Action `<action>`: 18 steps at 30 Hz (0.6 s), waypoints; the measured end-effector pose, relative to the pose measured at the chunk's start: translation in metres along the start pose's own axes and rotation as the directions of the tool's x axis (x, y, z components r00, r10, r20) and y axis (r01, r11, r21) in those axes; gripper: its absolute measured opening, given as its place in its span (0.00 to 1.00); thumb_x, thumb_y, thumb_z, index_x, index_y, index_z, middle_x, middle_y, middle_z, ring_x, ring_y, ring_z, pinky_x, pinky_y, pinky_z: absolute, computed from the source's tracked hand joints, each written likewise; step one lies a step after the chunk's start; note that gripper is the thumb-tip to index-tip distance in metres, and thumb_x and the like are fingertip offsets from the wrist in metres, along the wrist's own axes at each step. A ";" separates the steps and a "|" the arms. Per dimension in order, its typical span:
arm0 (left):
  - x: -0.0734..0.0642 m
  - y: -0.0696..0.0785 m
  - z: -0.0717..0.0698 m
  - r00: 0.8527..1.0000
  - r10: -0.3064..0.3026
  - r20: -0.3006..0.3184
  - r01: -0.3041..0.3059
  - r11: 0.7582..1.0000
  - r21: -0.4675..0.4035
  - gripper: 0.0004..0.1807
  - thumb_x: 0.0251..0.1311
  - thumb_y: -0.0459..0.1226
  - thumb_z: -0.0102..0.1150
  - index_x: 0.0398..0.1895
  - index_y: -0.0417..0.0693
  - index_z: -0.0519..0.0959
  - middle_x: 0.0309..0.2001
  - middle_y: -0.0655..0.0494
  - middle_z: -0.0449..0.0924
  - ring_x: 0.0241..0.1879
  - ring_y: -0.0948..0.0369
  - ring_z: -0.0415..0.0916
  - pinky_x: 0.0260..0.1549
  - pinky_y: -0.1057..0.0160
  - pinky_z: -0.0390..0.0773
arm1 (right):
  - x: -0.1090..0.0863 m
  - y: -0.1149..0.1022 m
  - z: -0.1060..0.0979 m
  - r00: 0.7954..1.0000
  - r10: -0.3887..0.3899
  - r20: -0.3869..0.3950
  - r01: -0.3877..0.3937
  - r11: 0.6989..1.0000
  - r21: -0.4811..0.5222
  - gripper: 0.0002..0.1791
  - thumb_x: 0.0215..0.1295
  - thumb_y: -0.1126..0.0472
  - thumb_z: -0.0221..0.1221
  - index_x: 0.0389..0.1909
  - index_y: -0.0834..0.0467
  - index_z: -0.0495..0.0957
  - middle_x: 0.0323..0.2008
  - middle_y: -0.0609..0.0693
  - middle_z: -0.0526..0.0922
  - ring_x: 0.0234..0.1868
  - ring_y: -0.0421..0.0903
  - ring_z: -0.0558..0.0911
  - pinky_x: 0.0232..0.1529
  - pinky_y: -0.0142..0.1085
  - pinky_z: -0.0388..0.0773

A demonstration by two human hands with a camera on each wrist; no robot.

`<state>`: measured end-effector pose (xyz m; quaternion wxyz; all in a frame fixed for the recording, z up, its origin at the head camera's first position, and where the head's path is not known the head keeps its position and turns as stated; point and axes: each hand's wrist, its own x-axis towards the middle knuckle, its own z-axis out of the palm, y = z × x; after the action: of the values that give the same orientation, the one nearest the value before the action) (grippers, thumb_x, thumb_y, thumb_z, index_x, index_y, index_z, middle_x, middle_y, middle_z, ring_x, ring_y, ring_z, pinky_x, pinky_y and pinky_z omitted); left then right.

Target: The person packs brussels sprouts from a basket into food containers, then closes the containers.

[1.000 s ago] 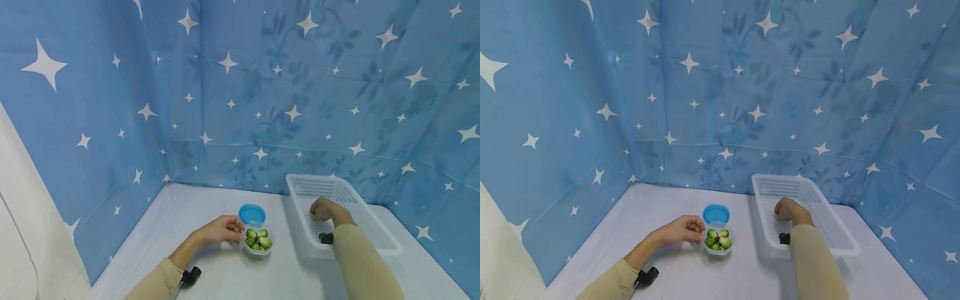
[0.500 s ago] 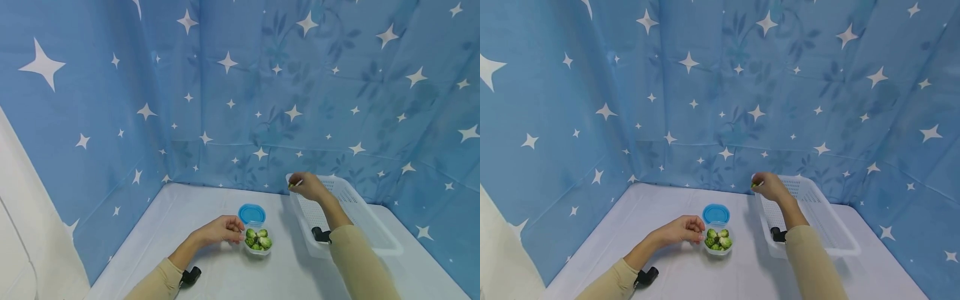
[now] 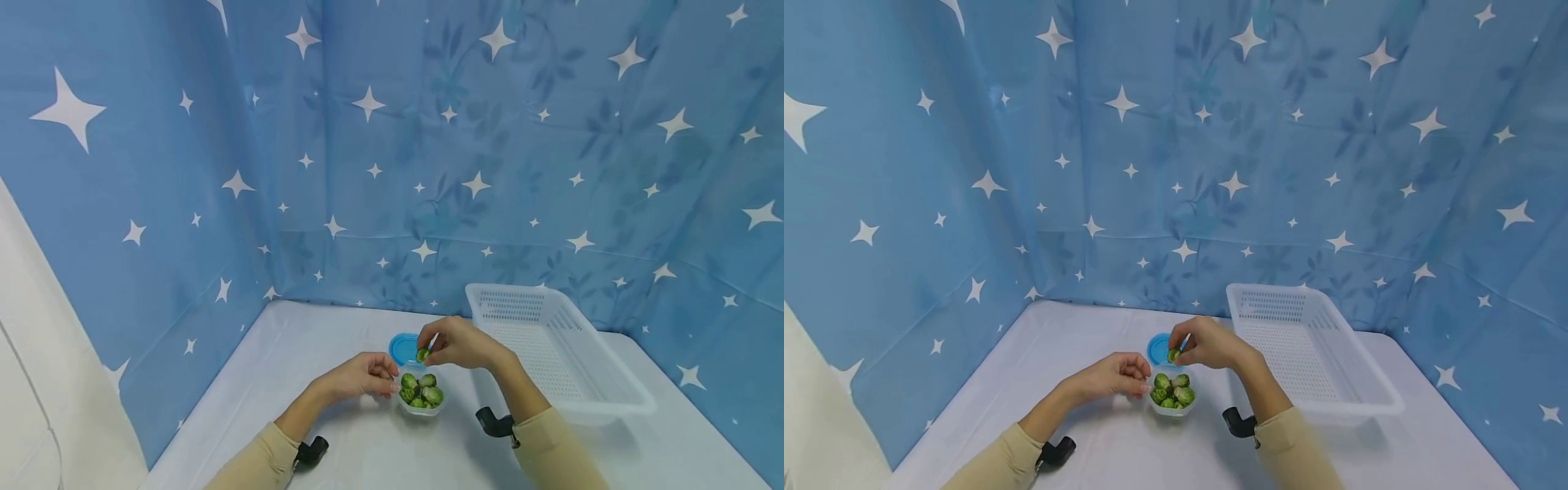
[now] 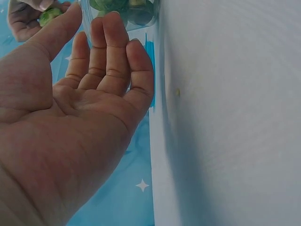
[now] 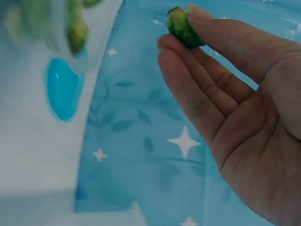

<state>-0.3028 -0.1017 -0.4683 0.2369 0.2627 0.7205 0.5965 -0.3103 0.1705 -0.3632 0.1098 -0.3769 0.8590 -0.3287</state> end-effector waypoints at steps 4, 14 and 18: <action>0.000 0.000 0.000 1.000 0.000 0.001 0.000 1.000 0.000 0.19 0.69 0.36 0.66 0.56 0.32 0.75 0.37 0.55 0.84 0.40 0.52 0.86 0.43 0.54 0.86 | -0.002 0.008 0.016 0.999 -0.019 0.036 0.018 0.999 0.033 0.10 0.68 0.67 0.67 0.48 0.57 0.87 0.45 0.51 0.88 0.41 0.52 0.89 0.41 0.33 0.85; 0.001 0.000 0.000 1.000 0.004 -0.008 -0.004 1.000 0.001 0.20 0.69 0.35 0.67 0.56 0.31 0.75 0.36 0.54 0.83 0.38 0.55 0.85 0.44 0.54 0.86 | -0.005 0.007 0.032 0.994 0.042 0.100 -0.040 0.999 -0.013 0.10 0.60 0.73 0.69 0.40 0.57 0.89 0.36 0.48 0.89 0.34 0.40 0.85 0.38 0.31 0.84; 0.001 0.000 0.000 1.000 0.002 -0.008 -0.002 1.000 0.011 0.19 0.69 0.35 0.67 0.56 0.31 0.75 0.36 0.54 0.83 0.38 0.55 0.84 0.43 0.54 0.85 | -0.004 0.001 0.035 0.992 0.052 0.114 -0.046 0.998 -0.049 0.09 0.60 0.73 0.70 0.39 0.58 0.88 0.35 0.48 0.89 0.34 0.37 0.85 0.38 0.29 0.83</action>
<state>-0.3039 -0.1013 -0.4687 0.2320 0.2624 0.7243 0.5939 -0.2924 0.1571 -0.3912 0.1583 -0.3763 0.8677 -0.2837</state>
